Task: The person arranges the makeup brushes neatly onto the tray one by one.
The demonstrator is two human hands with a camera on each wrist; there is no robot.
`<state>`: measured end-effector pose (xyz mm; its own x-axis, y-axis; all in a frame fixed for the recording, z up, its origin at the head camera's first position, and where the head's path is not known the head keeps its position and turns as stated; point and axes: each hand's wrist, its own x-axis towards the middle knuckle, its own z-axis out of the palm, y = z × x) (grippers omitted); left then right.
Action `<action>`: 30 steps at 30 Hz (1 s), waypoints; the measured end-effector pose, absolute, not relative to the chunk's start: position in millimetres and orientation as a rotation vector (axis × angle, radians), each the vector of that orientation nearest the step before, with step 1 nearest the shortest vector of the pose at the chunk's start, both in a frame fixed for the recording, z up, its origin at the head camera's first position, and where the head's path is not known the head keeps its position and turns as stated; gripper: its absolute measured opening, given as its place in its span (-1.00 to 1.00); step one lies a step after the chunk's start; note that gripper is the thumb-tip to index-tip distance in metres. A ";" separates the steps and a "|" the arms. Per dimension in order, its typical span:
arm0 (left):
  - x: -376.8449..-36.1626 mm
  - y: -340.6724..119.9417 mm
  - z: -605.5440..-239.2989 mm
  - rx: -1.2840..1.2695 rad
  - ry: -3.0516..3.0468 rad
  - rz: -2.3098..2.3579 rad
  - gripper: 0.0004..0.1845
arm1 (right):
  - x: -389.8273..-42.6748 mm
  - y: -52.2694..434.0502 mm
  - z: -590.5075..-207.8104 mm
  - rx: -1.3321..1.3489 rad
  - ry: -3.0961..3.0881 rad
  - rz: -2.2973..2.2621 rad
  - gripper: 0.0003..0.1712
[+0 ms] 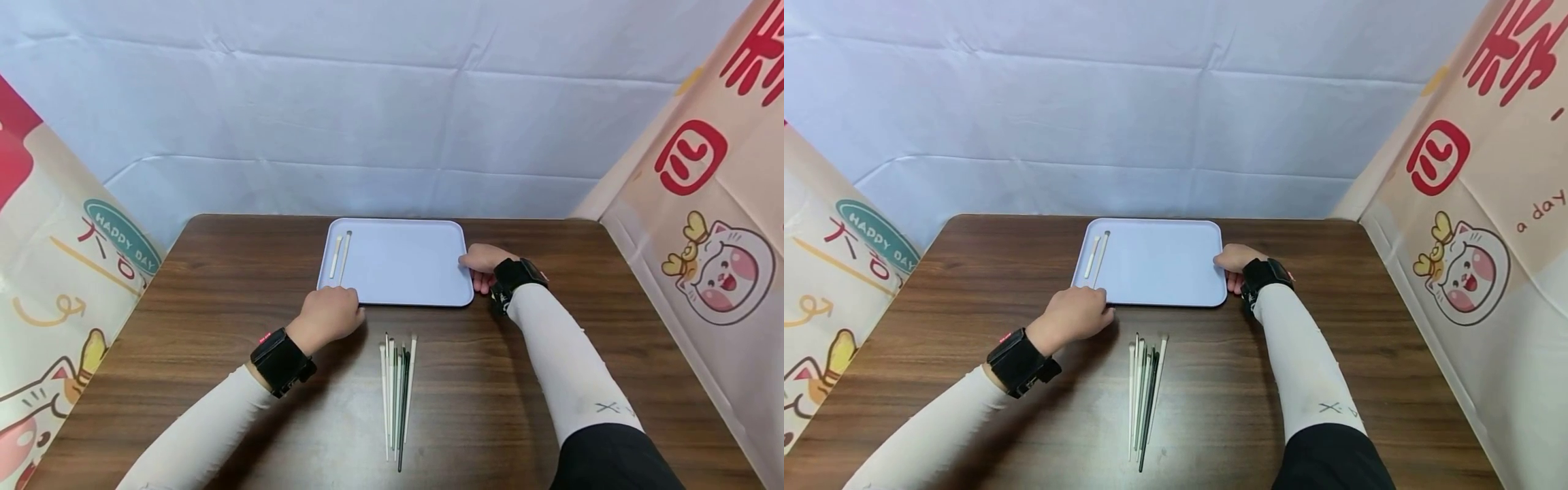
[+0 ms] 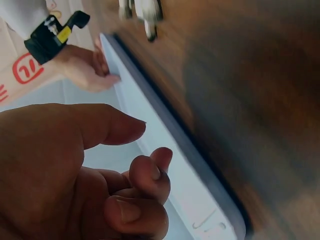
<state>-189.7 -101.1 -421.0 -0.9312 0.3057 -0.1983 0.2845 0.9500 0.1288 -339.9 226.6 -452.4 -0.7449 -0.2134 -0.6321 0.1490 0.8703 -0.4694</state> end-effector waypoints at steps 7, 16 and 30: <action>-173.0 -93.6 -424.5 0.480 2.874 0.142 -0.66 | -338.9 227.1 -452.1 -0.040 2.322 -0.662 -0.44; -153.9 -85.4 -424.9 0.524 2.841 0.120 -0.69 | -333.0 224.4 -446.0 -0.055 2.341 -0.677 -0.45; -132.5 -76.5 -431.0 0.589 2.796 0.109 -0.67 | -340.2 226.1 -451.1 -0.033 2.327 -0.649 -0.45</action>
